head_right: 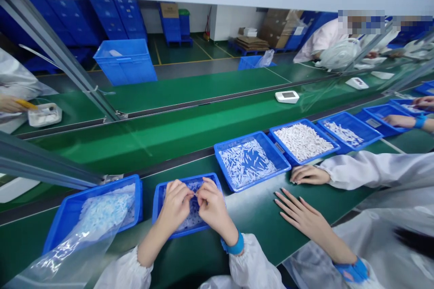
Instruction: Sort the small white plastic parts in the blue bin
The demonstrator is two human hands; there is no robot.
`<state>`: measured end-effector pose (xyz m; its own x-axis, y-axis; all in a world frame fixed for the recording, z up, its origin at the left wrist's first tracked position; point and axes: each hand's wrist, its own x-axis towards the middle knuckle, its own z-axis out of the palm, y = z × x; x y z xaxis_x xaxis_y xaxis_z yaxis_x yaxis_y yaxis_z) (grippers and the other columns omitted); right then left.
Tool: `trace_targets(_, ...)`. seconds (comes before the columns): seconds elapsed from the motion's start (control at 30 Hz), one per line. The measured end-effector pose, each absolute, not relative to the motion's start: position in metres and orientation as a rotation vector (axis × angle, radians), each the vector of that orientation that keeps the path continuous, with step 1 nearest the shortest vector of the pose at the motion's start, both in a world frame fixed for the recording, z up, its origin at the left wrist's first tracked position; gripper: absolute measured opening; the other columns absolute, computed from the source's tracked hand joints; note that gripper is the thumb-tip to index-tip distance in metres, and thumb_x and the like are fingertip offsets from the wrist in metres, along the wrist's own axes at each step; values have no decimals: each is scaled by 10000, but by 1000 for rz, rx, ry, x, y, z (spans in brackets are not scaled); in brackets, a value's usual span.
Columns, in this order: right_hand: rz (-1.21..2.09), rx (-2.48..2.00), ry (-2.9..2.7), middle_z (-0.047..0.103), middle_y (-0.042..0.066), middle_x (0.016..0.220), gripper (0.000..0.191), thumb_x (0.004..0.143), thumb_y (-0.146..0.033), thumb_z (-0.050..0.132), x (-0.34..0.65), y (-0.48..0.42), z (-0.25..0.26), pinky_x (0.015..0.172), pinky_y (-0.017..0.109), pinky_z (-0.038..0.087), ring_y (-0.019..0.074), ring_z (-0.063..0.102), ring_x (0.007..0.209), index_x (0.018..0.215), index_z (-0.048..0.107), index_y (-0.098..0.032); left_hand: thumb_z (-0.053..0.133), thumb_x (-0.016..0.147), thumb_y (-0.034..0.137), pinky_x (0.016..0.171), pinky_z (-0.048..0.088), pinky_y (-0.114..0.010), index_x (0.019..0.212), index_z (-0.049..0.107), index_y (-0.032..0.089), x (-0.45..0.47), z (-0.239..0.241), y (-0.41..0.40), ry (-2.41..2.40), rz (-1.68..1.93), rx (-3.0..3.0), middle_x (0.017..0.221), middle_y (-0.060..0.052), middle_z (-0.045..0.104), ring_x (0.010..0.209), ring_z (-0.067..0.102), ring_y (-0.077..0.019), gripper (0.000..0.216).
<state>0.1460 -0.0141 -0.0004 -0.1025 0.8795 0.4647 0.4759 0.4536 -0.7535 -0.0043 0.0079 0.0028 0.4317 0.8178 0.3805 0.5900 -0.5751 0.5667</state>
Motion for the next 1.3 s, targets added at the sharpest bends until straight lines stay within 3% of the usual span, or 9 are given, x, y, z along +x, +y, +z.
trace_targets(0.27, 468, -1235, -1749, 423, -25, 584, 245, 605, 14, 387, 137, -14, -2, 1025, 462, 401, 135, 475, 574, 527, 431, -214, 339, 834, 32, 746, 357, -385, 690, 532, 164, -4, 0, 4, 1168, 856, 2477, 716, -54, 504, 754, 436, -206, 275)
trace_targets(0.57, 958, -1140, -1219, 516, -45, 474, 260, 635, -106, 533, 140, -8, -7, 970, 462, 443, 121, 525, 490, 453, 379, -209, 338, 866, 53, 697, 365, -352, 695, 576, 170, 4, -2, 2, 1134, 1030, 2338, 665, -45, 524, 714, 452, -189, 316)
trace_targets(0.73, 1010, -1132, -1148, 542, -45, 467, 343, 647, -183, 645, 142, -6, -8, 941, 464, 457, 111, 514, 462, 448, 366, -204, 366, 896, 92, 695, 374, -339, 719, 598, 173, 5, 2, 5, 1102, 1037, 2300, 665, -35, 555, 710, 479, -184, 303)
trace_targets(0.87, 1012, -1118, -1115, 552, -15, 512, 358, 668, -241, 668, 142, -6, -5, 732, 351, 517, 136, 542, 532, 461, 379, -205, 444, 908, 140, 736, 371, -343, 760, 619, 186, 2, 7, 9, 1107, 1041, 2226, 710, -22, 619, 750, 510, -186, 234)
trace_targets(0.97, 1009, -1113, -1116, 554, 7, 560, 348, 692, -259, 665, 142, -7, -2, 564, 272, 469, 144, 544, 559, 482, 393, -202, 475, 911, 165, 744, 360, -349, 779, 627, 189, 0, 8, 11, 1139, 1063, 2228, 753, -19, 652, 775, 518, -192, 202)
trace_targets(1.2, 999, -1105, -1144, 540, 7, 567, 357, 729, -252, 641, 143, -8, 1, 540, 262, 435, 143, 531, 561, 482, 388, -199, 498, 909, 175, 774, 382, -351, 986, 643, 188, -3, 5, 12, 1178, 1058, 2172, 805, -24, 673, 793, 533, -190, 165)
trace_targets(1.3, 956, -1109, -1176, 541, 4, 576, 357, 753, -213, 627, 142, -9, -4, 560, 272, 436, 144, 533, 576, 484, 392, -194, 514, 892, 159, 771, 383, -346, 844, 653, 193, -2, 5, 11, 1182, 1044, 2157, 781, -14, 672, 794, 528, -187, 151)
